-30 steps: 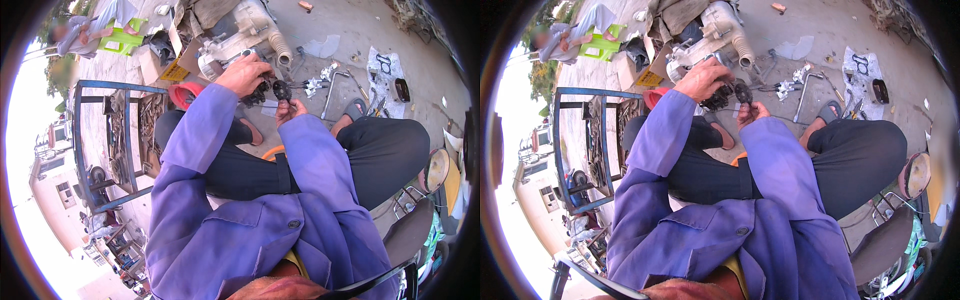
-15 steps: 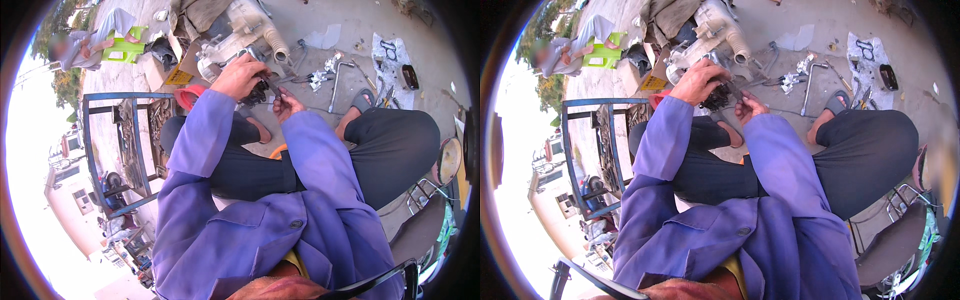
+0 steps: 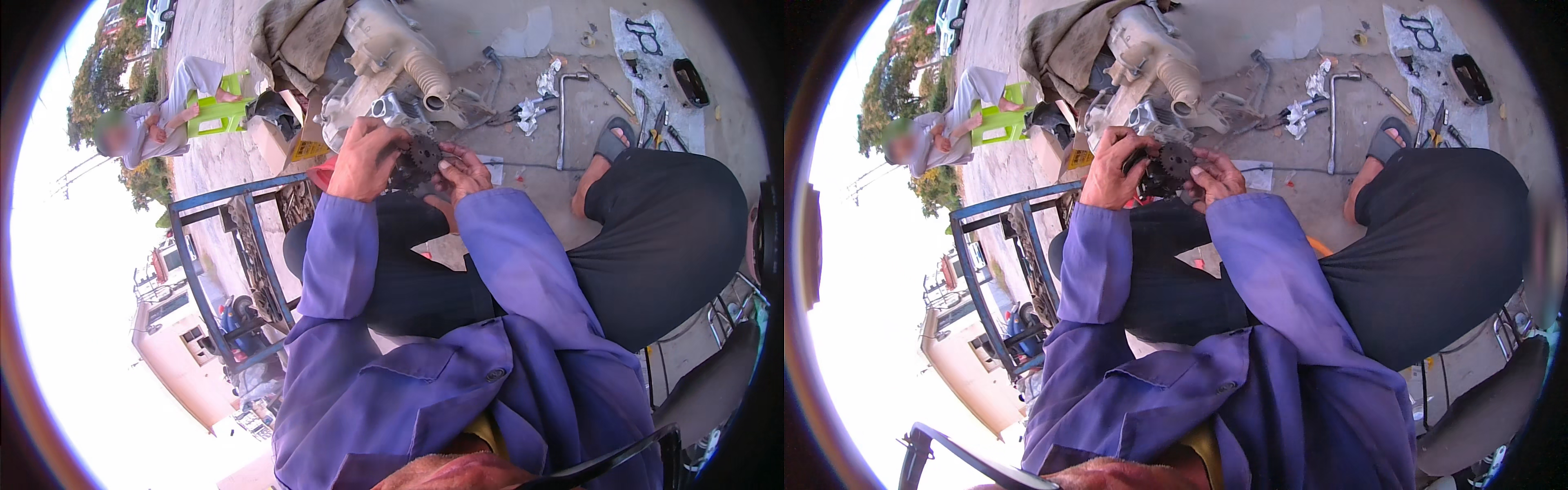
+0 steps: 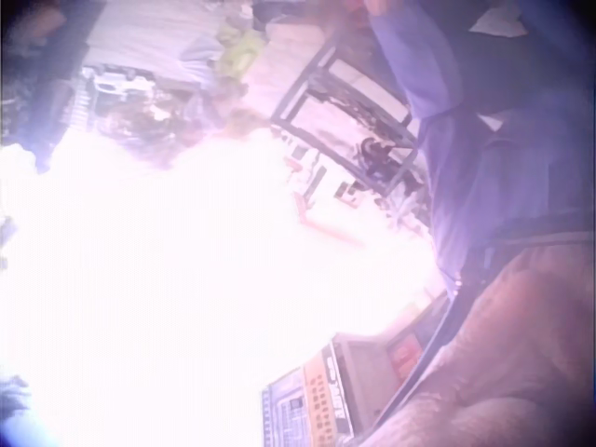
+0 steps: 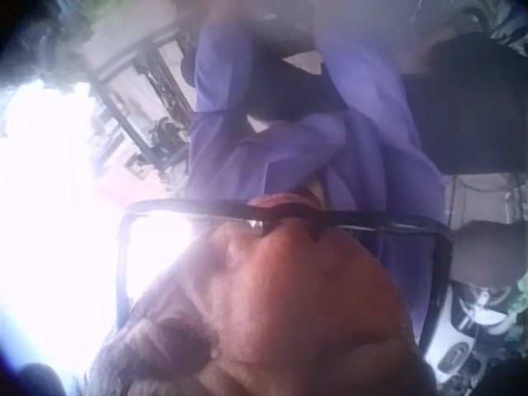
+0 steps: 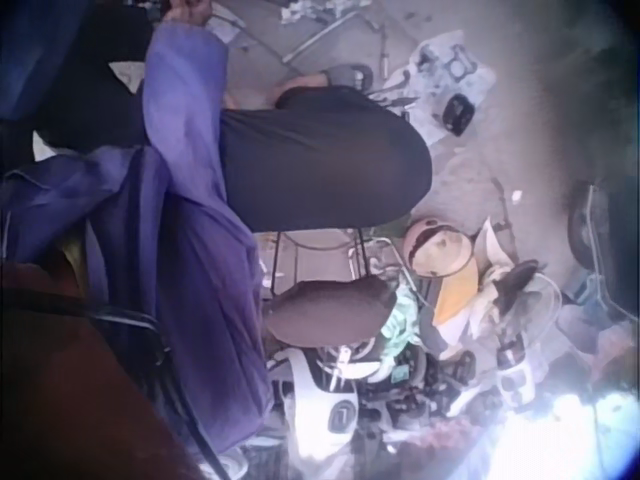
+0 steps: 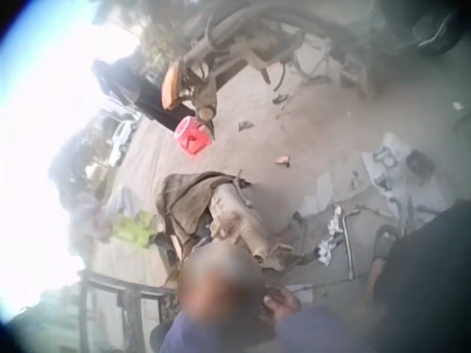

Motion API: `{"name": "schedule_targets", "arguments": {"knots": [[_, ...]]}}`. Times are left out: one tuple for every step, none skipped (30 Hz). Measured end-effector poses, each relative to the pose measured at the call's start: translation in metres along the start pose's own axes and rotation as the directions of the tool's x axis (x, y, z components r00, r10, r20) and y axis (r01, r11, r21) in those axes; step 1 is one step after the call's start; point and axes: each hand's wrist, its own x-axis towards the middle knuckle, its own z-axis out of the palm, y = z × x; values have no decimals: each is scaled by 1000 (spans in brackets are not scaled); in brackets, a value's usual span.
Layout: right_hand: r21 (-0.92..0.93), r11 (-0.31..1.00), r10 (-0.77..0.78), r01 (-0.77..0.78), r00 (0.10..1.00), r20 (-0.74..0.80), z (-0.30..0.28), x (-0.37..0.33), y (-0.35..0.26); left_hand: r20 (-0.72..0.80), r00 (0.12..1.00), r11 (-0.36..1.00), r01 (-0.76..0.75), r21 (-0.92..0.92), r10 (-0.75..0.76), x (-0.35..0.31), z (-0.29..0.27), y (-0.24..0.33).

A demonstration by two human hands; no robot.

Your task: The person assembles a mechanical component, likely a motorcycle engine part. They handle a gear and a cylindrical engine block, fitting the gear onto the block and adjusting it with their hands.

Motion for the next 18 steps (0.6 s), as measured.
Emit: {"name": "schedule_targets", "arguments": {"knots": [[11, 1000, 14, -14, 1000, -1, 1, -1, -3, 6, 1000, 1000, -6, -6, 6, 2, 0, 1], [23, 999, 30, -30, 1000, -1, 2, -3, -6, 11, 1000, 1000, -10, -13, 10, 3, 0, 3], [27, 999, 24, -24, 1000, -3, 3, -3, -9, 16, 1000, 1000, -12, -19, 12, 4, 0, 4], [31, 999, 18, -18, 1000, -2, 4, -4, -11, 24, 1000, 1000, -11, -18, 11, 5, 1, 3], [35, 999, 13, -13, 1000, -2, 4, -4, -12, 31, 999, 1000, -8, -16, 9, 4, 1, 1], [27, 1000, 8, -8, 1000, 6, 3, -3, -11, 38, 999, 1000, -5, -15, 6, 3, 2, 0], [17, 1000, -2, 2, 1000, 13, 3, -2, -11, 28, 1000, 1000, -5, -12, 5, 4, 2, 0], [6, 1000, -11, 10, 1000, 21, 2, -2, -11, 17, 1000, 1000, -4, -8, 5, 5, 1, 1], [6, 1000, -12, 12, 1000, 14, 2, -2, -10, 6, 1000, 1000, -3, -5, 3, 6, 2, 2], [7, 1000, -16, 16, 1000, 8, 3, -2, -11, 4, 1000, 1000, 0, -12, 0, 6, 2, 1], [7, 1000, -21, 21, 1000, 1, 4, -2, -12, 3, 1000, 1000, 4, -19, -4, 7, 2, 1], [-5, 1000, -24, 24, 1000, -7, 5, -2, -13, 1, 1000, 1000, 9, -26, -9, 7, 3, 0], [-17, 999, -28, 27, 1000, -13, 6, -3, -14, 1, 1000, 1000, 5, -26, -5, 7, 3, 0], [-30, 999, -32, 31, 999, -19, 7, -4, -15, 0, 1000, 1000, 2, -27, -2, 8, 3, 0], [-30, 999, -25, 24, 999, -25, 7, -5, -17, 0, 1000, 1000, -2, -28, 2, 8, 3, 0], [-29, 999, -17, 16, 999, -30, 8, -7, -18, 21, 1000, 1000, 0, -14, 0, 7, 2, -2], [-28, 1000, -10, 9, 999, -34, 9, -8, -20, 41, 999, 1000, 2, 0, -2, 6, 0, -4], [-37, 999, -2, 0, 999, -37, 11, -10, -22, 61, 998, 1000, 3, 14, -4, 5, -1, -5]]}}
